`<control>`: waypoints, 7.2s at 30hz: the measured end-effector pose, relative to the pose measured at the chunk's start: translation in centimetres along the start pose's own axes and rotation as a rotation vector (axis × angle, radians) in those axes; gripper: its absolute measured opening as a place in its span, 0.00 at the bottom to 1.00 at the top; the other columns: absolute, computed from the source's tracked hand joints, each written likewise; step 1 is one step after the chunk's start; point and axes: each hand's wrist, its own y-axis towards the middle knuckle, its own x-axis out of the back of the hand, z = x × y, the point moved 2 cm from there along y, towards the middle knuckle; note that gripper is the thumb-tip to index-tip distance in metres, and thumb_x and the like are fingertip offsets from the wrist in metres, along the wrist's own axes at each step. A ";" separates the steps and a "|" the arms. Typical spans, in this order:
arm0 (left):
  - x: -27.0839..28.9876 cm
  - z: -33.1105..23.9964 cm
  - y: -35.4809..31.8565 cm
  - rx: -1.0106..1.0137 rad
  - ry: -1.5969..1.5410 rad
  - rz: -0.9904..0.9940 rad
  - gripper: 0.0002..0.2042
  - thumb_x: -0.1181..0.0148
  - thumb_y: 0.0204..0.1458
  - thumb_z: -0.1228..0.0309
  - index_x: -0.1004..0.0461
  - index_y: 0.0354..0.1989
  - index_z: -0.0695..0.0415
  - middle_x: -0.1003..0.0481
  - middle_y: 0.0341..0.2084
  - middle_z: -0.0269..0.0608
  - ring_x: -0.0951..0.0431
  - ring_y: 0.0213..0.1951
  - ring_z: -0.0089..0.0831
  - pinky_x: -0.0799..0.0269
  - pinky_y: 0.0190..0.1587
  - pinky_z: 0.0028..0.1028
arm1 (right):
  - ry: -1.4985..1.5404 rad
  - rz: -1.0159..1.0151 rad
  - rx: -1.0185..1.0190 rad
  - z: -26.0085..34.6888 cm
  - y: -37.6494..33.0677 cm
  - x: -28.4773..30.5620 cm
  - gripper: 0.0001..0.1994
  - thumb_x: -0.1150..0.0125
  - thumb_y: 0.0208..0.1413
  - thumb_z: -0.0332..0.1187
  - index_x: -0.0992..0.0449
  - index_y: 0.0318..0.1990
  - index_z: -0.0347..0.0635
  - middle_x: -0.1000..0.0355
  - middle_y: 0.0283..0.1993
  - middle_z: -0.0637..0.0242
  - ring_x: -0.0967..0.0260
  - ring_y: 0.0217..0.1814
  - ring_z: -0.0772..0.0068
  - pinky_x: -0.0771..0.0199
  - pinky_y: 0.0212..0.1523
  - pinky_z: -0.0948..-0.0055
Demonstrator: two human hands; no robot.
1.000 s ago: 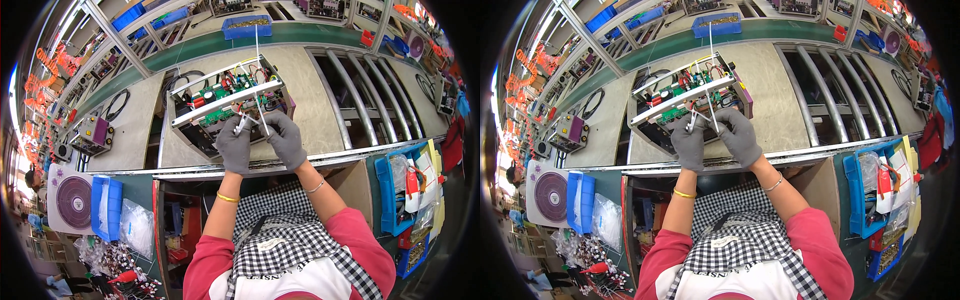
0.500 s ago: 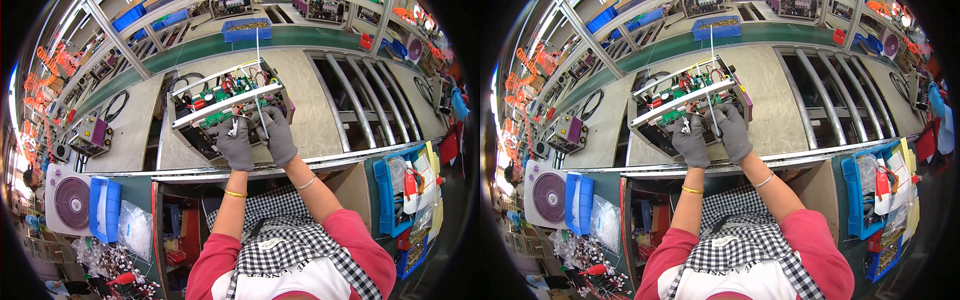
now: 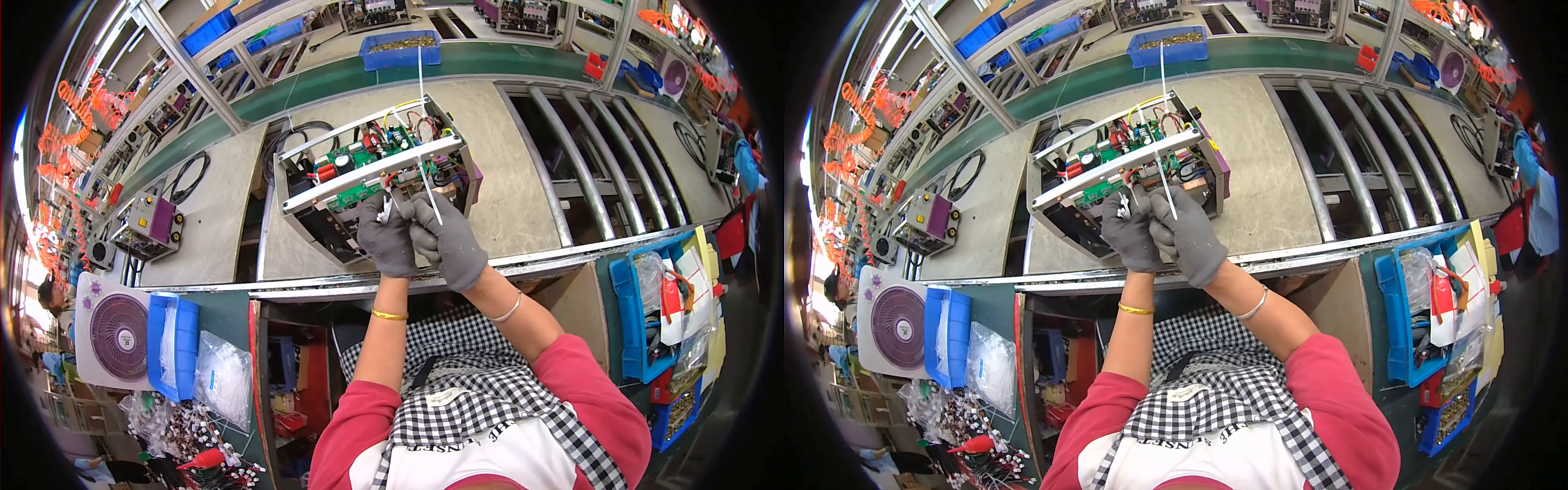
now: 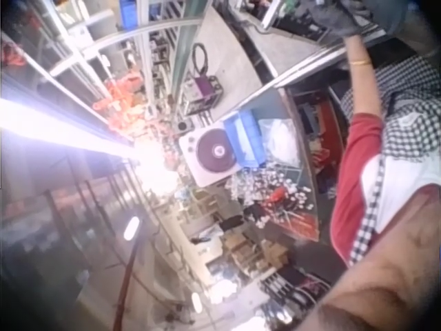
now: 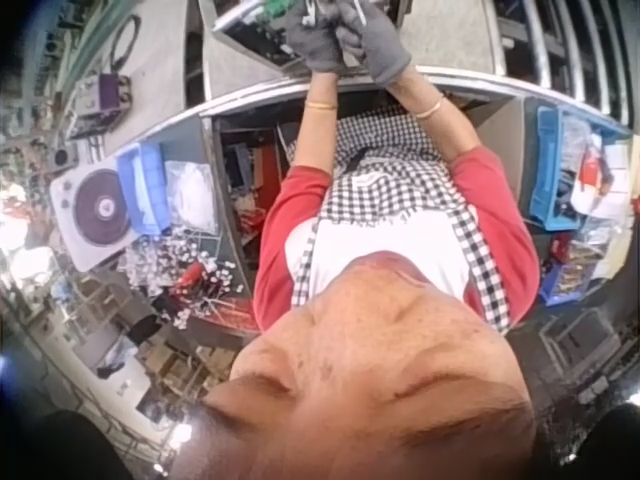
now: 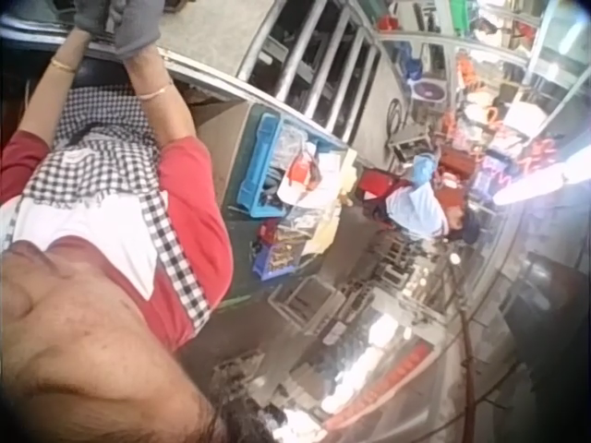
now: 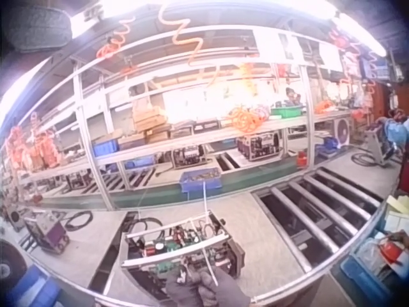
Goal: Assembling an electronic device by connecting wires to a circuit board and securing them with zip ties on an assembly line.
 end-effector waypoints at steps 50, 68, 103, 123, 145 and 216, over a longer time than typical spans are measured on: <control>5.6 -3.5 -4.6 -0.112 0.680 0.584 0.36 0.39 0.47 0.74 0.45 0.68 0.52 0.22 0.29 0.43 0.21 0.29 0.45 0.27 0.31 0.39 | -0.917 0.132 0.408 -0.8 -3.7 3.4 0.11 0.38 0.57 0.32 0.20 0.44 0.38 0.22 0.36 0.65 0.27 0.34 0.75 0.28 0.37 0.75; 1.5 0.1 -3.1 0.692 -0.334 0.279 0.19 0.45 0.61 0.62 0.29 0.19 0.60 0.40 0.07 0.29 0.46 0.06 0.18 0.52 0.09 0.22 | -0.773 -0.274 0.545 3.9 -0.3 7.3 0.08 0.37 0.59 0.30 0.20 0.41 0.33 0.24 0.29 0.71 0.31 0.29 0.84 0.33 0.28 0.83; 1.8 1.3 -2.3 0.595 -0.222 0.164 0.13 0.45 0.58 0.68 0.27 0.22 0.60 0.28 0.13 0.34 0.37 0.13 0.18 0.44 0.18 0.21 | -1.293 -0.054 0.743 4.5 1.3 4.6 0.09 0.34 0.53 0.30 0.20 0.40 0.37 0.22 0.31 0.60 0.25 0.27 0.71 0.26 0.28 0.76; 1.9 0.8 -2.2 0.619 -0.198 0.164 0.17 0.45 0.57 0.67 0.26 0.17 0.62 0.33 0.09 0.32 0.38 0.12 0.18 0.45 0.18 0.23 | -1.362 -0.031 0.721 4.8 1.1 4.3 0.08 0.33 0.52 0.31 0.20 0.38 0.40 0.23 0.31 0.61 0.24 0.29 0.66 0.27 0.30 0.73; 1.5 2.6 -2.4 0.360 -0.106 0.222 0.09 0.41 0.56 0.69 0.22 0.33 0.65 0.22 0.20 0.38 0.25 0.22 0.25 0.32 0.29 0.26 | -1.287 0.073 0.683 3.9 2.8 3.1 0.08 0.33 0.53 0.33 0.21 0.36 0.38 0.23 0.31 0.59 0.24 0.29 0.63 0.26 0.30 0.70; 4.2 2.4 -2.9 1.086 -0.705 0.589 0.09 0.44 0.60 0.63 0.28 0.31 0.53 0.36 0.15 0.25 0.45 0.12 0.15 0.52 0.13 0.18 | -1.598 0.007 0.769 -0.7 1.7 4.7 0.10 0.35 0.53 0.32 0.21 0.42 0.41 0.24 0.34 0.60 0.25 0.33 0.57 0.27 0.31 0.66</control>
